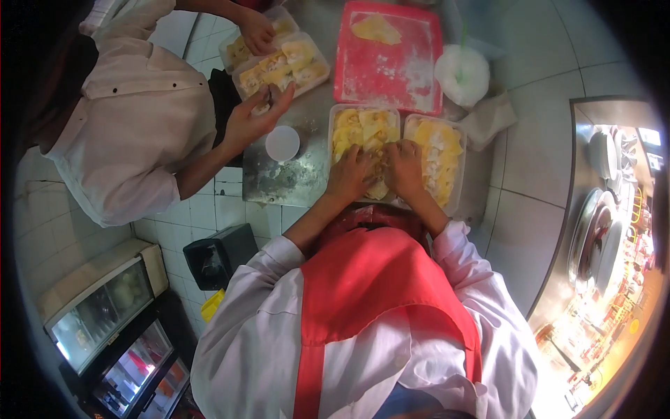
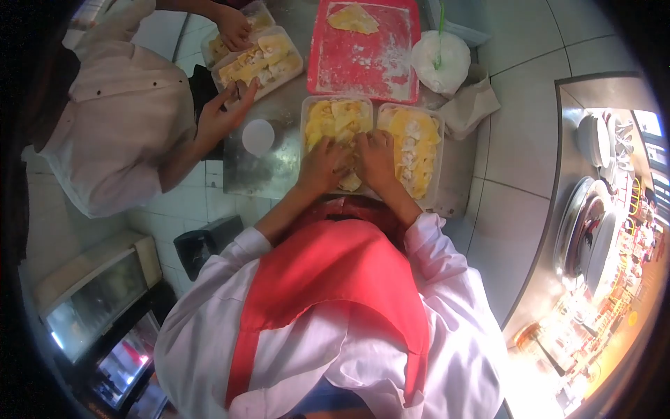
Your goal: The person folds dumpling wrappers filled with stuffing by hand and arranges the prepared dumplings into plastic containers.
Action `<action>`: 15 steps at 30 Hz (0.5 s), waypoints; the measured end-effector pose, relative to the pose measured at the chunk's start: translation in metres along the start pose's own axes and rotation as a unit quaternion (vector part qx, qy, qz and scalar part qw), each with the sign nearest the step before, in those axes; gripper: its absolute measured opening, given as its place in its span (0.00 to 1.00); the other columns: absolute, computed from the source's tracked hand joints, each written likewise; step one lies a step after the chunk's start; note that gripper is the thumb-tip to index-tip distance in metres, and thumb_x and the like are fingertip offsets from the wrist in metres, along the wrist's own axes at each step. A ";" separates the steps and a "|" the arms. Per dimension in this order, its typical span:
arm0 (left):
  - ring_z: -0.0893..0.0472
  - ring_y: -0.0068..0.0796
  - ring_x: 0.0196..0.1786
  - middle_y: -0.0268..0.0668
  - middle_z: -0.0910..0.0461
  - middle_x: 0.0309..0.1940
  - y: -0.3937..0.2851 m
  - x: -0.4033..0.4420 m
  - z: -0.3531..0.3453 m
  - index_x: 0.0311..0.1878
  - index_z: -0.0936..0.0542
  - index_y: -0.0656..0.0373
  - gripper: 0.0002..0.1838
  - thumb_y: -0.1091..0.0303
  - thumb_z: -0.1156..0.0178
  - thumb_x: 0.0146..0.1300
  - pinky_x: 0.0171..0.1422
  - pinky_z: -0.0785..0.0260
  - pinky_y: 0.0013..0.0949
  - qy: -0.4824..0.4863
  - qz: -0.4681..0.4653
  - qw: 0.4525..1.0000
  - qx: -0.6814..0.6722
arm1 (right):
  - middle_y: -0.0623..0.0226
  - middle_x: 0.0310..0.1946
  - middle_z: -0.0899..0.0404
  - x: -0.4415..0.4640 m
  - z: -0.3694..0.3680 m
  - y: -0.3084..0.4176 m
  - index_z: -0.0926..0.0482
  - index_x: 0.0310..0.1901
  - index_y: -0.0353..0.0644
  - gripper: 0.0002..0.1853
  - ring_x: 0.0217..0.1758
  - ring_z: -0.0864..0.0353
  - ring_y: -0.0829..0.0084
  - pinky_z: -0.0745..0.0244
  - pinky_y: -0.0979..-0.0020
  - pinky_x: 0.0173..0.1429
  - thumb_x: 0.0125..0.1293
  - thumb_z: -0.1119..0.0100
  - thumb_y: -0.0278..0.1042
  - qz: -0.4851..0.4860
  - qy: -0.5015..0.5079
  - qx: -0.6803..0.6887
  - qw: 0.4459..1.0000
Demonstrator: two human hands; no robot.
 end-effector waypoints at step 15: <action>0.19 0.50 0.48 0.45 0.31 0.58 0.012 -0.002 0.023 0.55 0.25 0.59 0.29 0.54 0.28 0.55 0.49 0.24 0.48 -0.009 0.064 0.987 -0.149 | 0.55 0.45 0.20 0.266 -0.052 -0.109 0.31 0.59 0.43 0.24 0.47 0.19 0.52 0.23 0.51 0.50 0.61 0.39 0.31 -0.003 -0.052 -0.041 0.998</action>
Point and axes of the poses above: each hand's wrist, its own x-axis towards the middle knuckle, its own z-axis out of the back of the hand, y = z × x, the point moved 8 cm from there along x, towards the middle knuckle
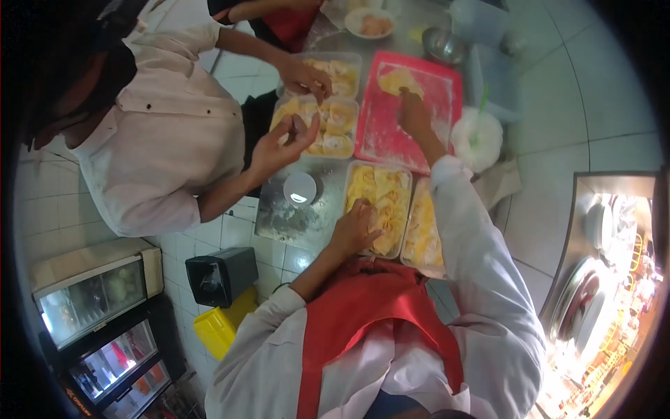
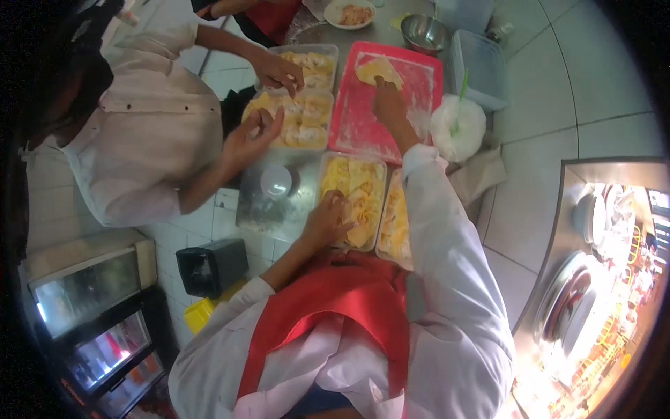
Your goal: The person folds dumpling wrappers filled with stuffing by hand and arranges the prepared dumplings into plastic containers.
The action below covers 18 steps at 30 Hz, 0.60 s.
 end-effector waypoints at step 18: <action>0.19 0.35 0.51 0.43 0.23 0.53 0.010 0.032 0.046 0.57 0.23 0.62 0.21 0.69 0.33 0.61 0.50 0.23 0.35 -0.229 0.000 0.961 -0.155 | 0.52 0.28 0.16 -0.112 0.034 0.069 0.32 0.55 0.36 0.25 0.36 0.12 0.57 0.20 0.61 0.39 0.58 0.34 0.33 -0.194 0.134 0.270 0.934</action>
Point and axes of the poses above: each hand's wrist, its own x-axis towards the middle knuckle, its own z-axis out of the back of the hand, y = z × x, the point moved 8 cm from there along x, towards the middle knuckle
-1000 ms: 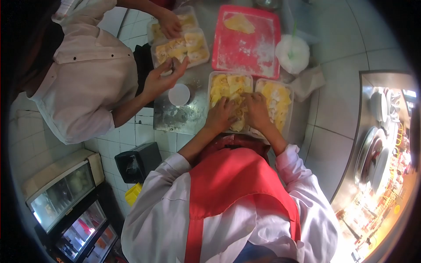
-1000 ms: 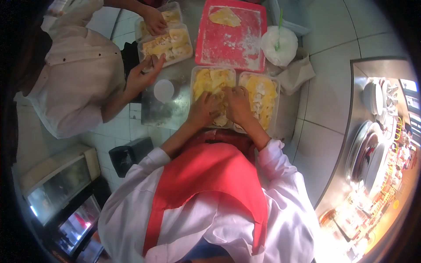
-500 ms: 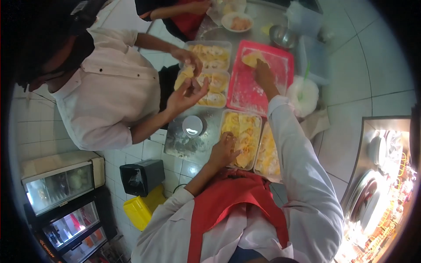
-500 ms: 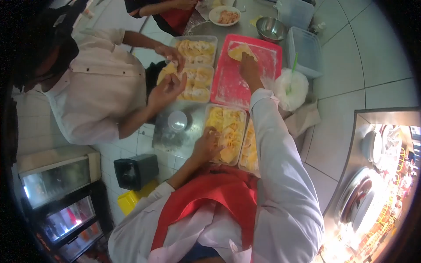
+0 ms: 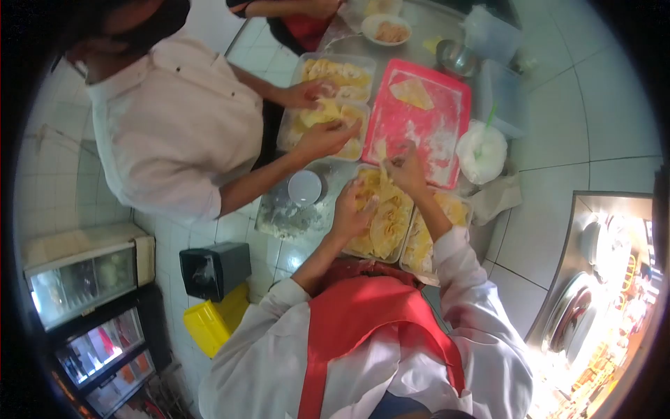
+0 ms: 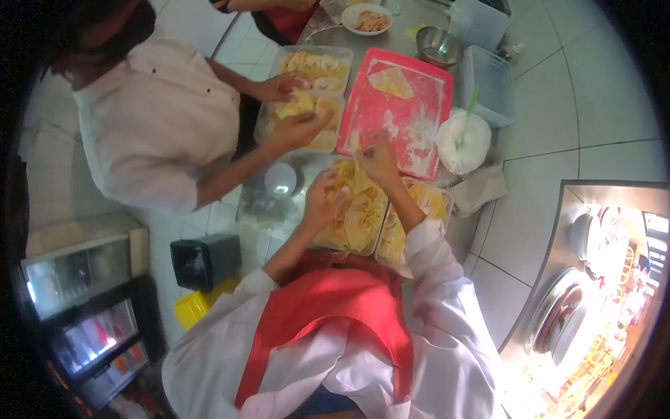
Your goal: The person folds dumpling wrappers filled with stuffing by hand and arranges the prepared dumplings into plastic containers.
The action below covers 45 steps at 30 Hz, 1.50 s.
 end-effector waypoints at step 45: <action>0.17 0.23 0.40 0.32 0.17 0.40 -0.014 -0.064 0.062 0.48 0.18 0.63 0.12 0.63 0.39 0.70 0.45 0.25 0.29 -0.004 0.241 0.890 -0.388 | 0.66 0.28 0.22 -0.129 -0.018 0.123 0.30 0.62 0.40 0.31 0.31 0.20 0.76 0.24 0.70 0.37 0.55 0.29 0.23 0.091 0.174 0.117 0.973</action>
Point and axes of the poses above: each hand's wrist, its own x-axis towards the middle knuckle, its own z-axis out of the back of the hand, y = z × x, the point moved 8 cm from there along x, towards the middle knuckle
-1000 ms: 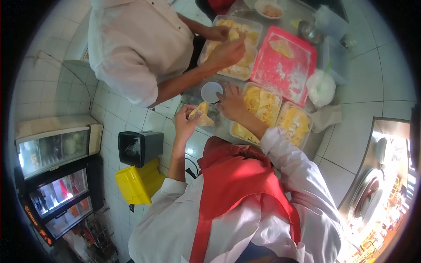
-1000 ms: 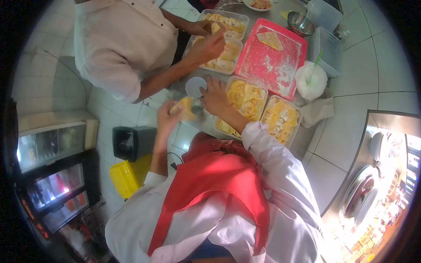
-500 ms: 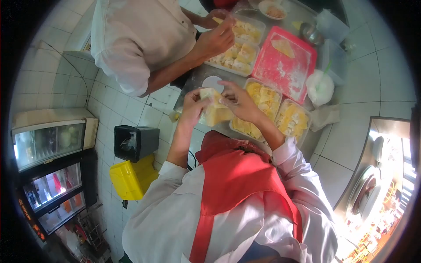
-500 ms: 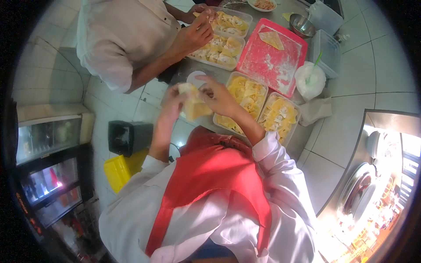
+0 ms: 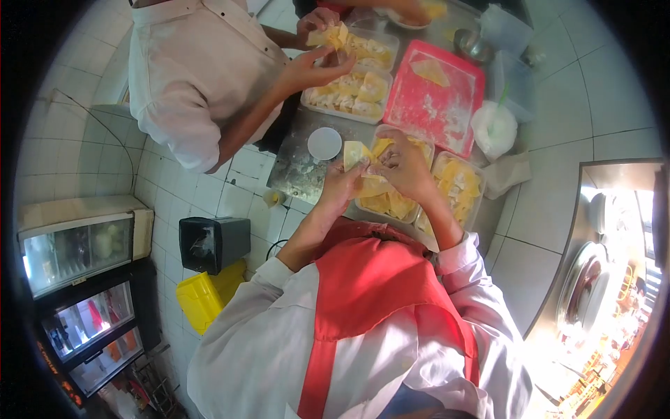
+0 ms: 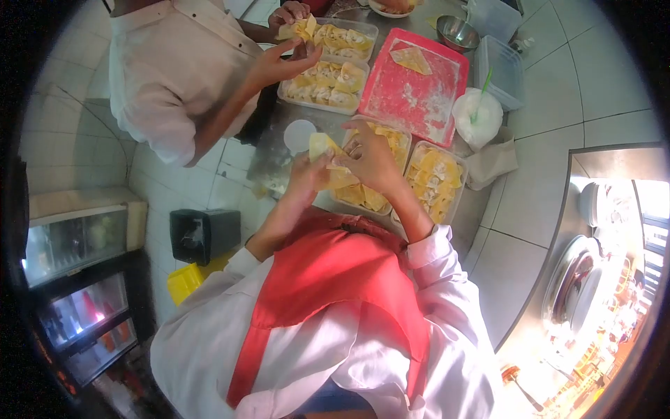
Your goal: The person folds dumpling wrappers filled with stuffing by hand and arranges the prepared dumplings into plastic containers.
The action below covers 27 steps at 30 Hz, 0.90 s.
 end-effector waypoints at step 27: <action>0.25 0.11 0.33 0.28 0.18 0.31 -0.053 -0.002 -0.026 0.43 0.15 0.66 0.08 0.70 0.35 0.67 0.35 0.32 0.22 0.008 -0.181 0.967 0.178 | 0.58 0.44 0.16 -0.041 0.024 0.028 0.21 0.52 0.38 0.15 0.45 0.14 0.61 0.20 0.65 0.45 0.63 0.41 0.17 0.202 -0.153 -0.049 0.966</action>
Point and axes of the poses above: each hand's wrist, its own x-axis towards the middle knuckle, its own z-axis out of the back of the hand, y = z × x, the point moved 8 cm from there along x, towards the middle knuckle
